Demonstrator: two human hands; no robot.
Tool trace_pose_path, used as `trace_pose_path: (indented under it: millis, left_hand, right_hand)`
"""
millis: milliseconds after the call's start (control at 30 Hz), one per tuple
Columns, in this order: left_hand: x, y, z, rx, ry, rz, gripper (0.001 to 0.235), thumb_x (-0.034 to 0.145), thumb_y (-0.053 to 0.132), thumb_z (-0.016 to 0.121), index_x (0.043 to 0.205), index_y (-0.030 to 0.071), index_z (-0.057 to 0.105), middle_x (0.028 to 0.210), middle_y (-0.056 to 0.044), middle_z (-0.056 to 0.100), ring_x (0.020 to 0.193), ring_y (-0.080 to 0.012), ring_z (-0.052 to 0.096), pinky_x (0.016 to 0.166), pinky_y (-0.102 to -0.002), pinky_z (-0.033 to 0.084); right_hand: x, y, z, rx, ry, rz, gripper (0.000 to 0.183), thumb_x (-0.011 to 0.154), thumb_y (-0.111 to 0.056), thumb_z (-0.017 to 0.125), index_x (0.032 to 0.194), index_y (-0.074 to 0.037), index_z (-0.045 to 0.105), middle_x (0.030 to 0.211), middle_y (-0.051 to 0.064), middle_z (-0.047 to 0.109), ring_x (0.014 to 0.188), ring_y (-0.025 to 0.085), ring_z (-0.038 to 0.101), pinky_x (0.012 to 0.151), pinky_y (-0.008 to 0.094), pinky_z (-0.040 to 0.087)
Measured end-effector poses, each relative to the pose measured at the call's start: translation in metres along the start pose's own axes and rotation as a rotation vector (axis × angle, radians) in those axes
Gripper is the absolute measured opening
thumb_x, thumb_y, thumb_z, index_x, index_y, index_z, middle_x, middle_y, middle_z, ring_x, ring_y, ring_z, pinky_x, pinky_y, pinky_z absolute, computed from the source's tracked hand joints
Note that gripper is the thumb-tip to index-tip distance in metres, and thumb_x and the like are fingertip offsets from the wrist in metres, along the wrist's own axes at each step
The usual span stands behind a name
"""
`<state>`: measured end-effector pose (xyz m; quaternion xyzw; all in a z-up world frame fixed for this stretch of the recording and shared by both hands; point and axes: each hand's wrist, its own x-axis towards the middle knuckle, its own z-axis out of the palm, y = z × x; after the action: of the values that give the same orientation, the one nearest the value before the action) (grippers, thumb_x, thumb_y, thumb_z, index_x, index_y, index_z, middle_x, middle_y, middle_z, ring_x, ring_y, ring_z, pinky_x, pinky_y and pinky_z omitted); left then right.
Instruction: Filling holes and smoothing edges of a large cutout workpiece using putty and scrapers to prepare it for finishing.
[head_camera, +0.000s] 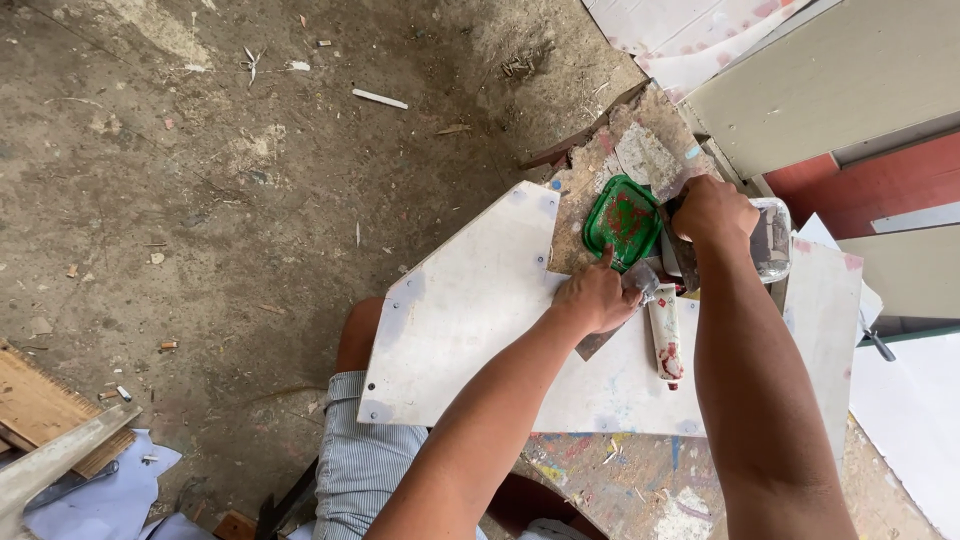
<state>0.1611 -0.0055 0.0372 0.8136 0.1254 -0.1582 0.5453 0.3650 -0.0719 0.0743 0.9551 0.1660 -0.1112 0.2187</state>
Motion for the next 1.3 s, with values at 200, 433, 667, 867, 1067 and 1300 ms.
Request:
trace_pose_path:
  millis: [200, 433, 667, 867, 1067, 1300]
  left_hand:
    - [-0.008, 0.005, -0.008, 0.005, 0.010, 0.006, 0.071, 0.087, 0.043, 0.043, 0.128, -0.010, 0.067, 0.167, -0.017, 0.032, 0.123, -0.0496, 0.063, 0.100, -0.053, 0.056]
    - [-0.003, 0.000, -0.004, 0.054, 0.009, 0.042, 0.073, 0.087, 0.045, 0.042, 0.122, -0.013, 0.069, 0.166, -0.019, 0.034, 0.123, -0.0513, 0.062, 0.101, -0.054, 0.055]
    - [-0.002, -0.005, 0.002, 0.048, 0.038, 0.078, 0.069, 0.088, 0.045, 0.043, 0.113, -0.011, 0.073, 0.165, -0.020, 0.036, 0.121, -0.0514, 0.063, 0.100, -0.053, 0.056]
    - [0.006, -0.012, 0.011, 0.062, 0.090, 0.111, 0.066, 0.087, 0.045, 0.045, 0.107, -0.010, 0.075, 0.161, -0.021, 0.041, 0.114, -0.0549, 0.065, 0.096, -0.055, 0.057]
    - [0.011, -0.011, 0.013, 0.079, 0.119, 0.093, 0.063, 0.086, 0.046, 0.046, 0.103, -0.006, 0.078, 0.160, -0.020, 0.044, 0.111, -0.0535, 0.067, 0.094, -0.053, 0.059]
    - [0.028, -0.023, 0.028, 0.057, 0.123, 0.105, 0.061, 0.087, 0.046, 0.046, 0.099, -0.005, 0.079, 0.153, -0.024, 0.052, 0.108, -0.0532, 0.069, 0.091, -0.051, 0.059]
  right_hand:
    - [0.015, 0.004, 0.012, -0.034, 0.023, -0.017, 0.027, 0.084, -0.019, 0.071, 0.106, -0.030, 0.081, 0.098, 0.015, 0.079, 0.094, 0.045, 0.076, 0.079, 0.050, 0.058]
    - [-0.001, -0.007, -0.009, -0.025, 0.050, -0.039, 0.029, 0.083, -0.019, 0.073, 0.108, -0.032, 0.080, 0.097, 0.015, 0.079, 0.094, 0.044, 0.076, 0.078, 0.049, 0.058]
    - [-0.013, -0.010, -0.015, 0.050, 0.059, -0.054, 0.035, 0.085, -0.022, 0.075, 0.118, -0.033, 0.078, 0.102, 0.020, 0.077, 0.097, 0.048, 0.074, 0.082, 0.055, 0.057]
    - [-0.042, -0.026, -0.023, 0.074, 0.050, -0.076, 0.034, 0.089, -0.026, 0.073, 0.121, -0.037, 0.076, 0.105, 0.021, 0.077, 0.100, 0.048, 0.073, 0.085, 0.057, 0.058]
    - [-0.047, -0.024, 0.004, 0.095, 0.122, -0.074, 0.028, 0.091, -0.027, 0.071, 0.118, -0.035, 0.078, 0.098, 0.017, 0.078, 0.090, 0.043, 0.076, 0.079, 0.053, 0.061]
    - [-0.064, -0.035, 0.021, 0.119, 0.133, -0.140, 0.025, 0.094, -0.032, 0.068, 0.117, -0.036, 0.078, 0.097, 0.015, 0.080, 0.088, 0.041, 0.076, 0.080, 0.052, 0.061]
